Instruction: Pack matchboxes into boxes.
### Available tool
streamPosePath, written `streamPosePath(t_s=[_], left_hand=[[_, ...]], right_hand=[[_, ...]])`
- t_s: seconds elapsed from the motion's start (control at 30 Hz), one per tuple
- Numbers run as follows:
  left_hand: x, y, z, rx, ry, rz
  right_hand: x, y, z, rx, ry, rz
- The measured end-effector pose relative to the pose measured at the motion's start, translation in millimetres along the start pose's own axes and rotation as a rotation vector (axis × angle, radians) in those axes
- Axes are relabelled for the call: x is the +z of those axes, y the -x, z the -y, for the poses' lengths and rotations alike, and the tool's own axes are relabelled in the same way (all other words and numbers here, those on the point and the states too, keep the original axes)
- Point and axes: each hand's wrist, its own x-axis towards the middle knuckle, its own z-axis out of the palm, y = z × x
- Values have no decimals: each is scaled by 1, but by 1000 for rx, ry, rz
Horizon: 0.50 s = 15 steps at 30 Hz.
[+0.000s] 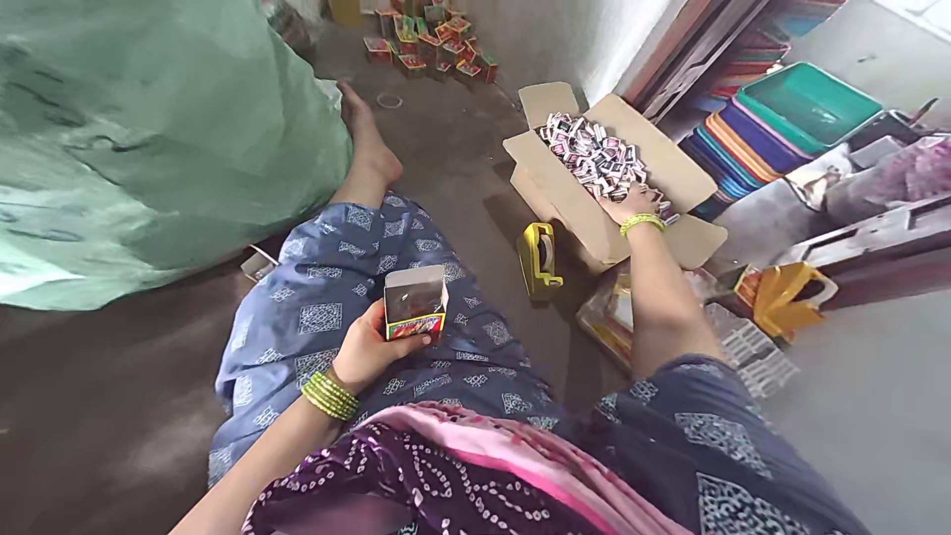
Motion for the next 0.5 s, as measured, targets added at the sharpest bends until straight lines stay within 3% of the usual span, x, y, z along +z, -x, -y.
streamPosePath(t_s=[0.13,0.33,0.5], left_hand=[[1,-1,0,-22,-38,-17],[4,-4,-2,-57,-20,-29],[5,-6,-3,-59,14,-30]], right_hand=[[16,-14,-5,24,-31,0],[17,-26,-19,-94,13,49],[13,-18,-20,-170,69,-22]])
